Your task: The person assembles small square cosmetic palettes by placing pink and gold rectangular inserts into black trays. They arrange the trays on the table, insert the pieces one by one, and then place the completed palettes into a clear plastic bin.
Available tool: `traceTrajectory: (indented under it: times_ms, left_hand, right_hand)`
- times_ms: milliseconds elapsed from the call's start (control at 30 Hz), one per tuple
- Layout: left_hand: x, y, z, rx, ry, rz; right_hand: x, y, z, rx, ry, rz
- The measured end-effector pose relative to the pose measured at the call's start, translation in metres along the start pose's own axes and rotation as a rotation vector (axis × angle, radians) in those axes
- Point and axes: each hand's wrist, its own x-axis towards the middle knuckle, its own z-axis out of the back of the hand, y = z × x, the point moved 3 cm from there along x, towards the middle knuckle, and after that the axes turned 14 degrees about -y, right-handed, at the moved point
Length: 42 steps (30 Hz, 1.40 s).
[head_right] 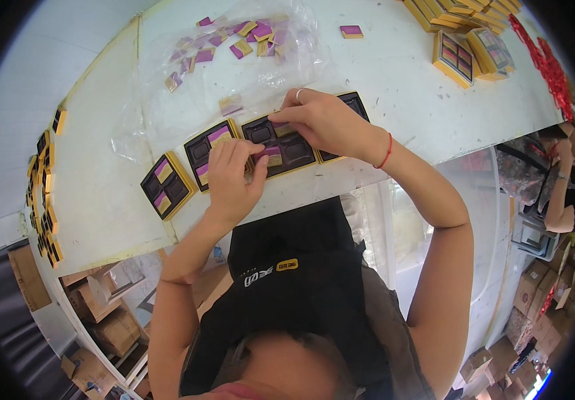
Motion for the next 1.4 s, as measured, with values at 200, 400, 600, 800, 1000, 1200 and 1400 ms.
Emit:
traceTrajectory:
  times_ms: [200, 400, 600, 800, 1000, 1200, 1400]
  left_hand:
    - [-0.007, 0.004, 0.000, 0.049, 0.027, 0.024]
    - [-0.022, -0.006, 0.000, 0.118, 0.045, -0.140]
    - [-0.025, -0.011, 0.006, 0.193, 0.113, -0.199]
    - [0.057, 0.033, 0.032, -0.030, -0.146, -0.013]
    - [0.140, 0.140, -0.078, 0.177, 0.035, 0.029]
    - [0.153, 0.145, -0.084, 0.223, 0.186, 0.179]
    - [0.135, 0.141, -0.066, -0.045, 0.201, 0.273]
  right_hand:
    - [-0.001, 0.000, -0.002, -0.095, -0.062, 0.075]
    - [-0.008, 0.004, 0.001, -0.199, 0.006, 0.150]
    - [-0.025, 0.032, 0.001, -0.397, 0.021, 0.253]
    - [0.036, 0.047, 0.015, 0.076, -0.175, 0.157]
    - [0.124, -0.075, -0.028, -0.508, -0.041, -0.159]
    - [0.128, -0.097, -0.028, -0.577, -0.023, -0.320]
    - [0.128, -0.116, -0.027, -0.487, -0.013, -0.436]
